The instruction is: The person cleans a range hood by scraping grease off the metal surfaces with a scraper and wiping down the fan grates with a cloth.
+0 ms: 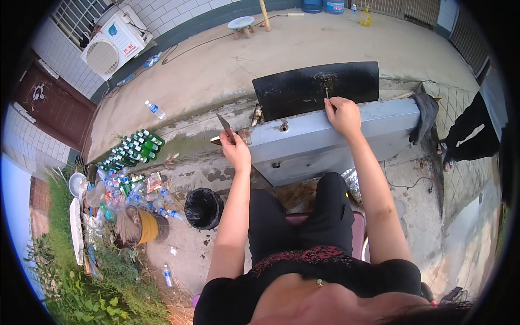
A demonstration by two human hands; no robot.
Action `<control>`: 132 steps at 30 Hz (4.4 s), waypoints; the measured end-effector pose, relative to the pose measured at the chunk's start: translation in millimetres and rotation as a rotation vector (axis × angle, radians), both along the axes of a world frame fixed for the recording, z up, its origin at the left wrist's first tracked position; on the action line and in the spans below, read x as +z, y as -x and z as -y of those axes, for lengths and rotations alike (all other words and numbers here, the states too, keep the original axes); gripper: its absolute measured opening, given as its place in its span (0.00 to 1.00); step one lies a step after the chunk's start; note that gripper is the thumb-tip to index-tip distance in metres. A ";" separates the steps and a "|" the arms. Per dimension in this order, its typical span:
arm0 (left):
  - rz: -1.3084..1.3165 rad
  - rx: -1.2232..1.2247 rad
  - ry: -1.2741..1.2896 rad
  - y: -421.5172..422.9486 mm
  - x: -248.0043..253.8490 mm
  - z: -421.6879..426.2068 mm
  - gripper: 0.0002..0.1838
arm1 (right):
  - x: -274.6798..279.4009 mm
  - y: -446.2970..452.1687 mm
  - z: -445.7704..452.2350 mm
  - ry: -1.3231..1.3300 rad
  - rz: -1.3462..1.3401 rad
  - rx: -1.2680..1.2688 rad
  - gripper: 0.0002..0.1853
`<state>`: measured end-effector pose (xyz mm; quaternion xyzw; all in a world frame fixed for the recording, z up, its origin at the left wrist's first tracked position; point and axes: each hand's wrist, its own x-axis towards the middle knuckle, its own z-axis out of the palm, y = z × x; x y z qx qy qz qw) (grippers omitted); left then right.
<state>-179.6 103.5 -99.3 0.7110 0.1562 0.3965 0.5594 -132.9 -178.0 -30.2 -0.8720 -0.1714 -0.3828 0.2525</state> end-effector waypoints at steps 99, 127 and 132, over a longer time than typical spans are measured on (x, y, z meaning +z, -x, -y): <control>-0.493 0.953 1.349 581.6 -315.9 -139.5 0.12 | -22.8 47.2 -227.5 0.193 0.127 0.314 0.03; -0.002 -0.355 1.065 215.3 12.5 -83.6 0.13 | -21.9 48.9 -221.7 0.143 0.185 0.443 0.05; -0.019 -0.396 1.034 214.1 11.8 -80.7 0.13 | -22.5 49.5 -222.5 0.181 0.186 0.421 0.06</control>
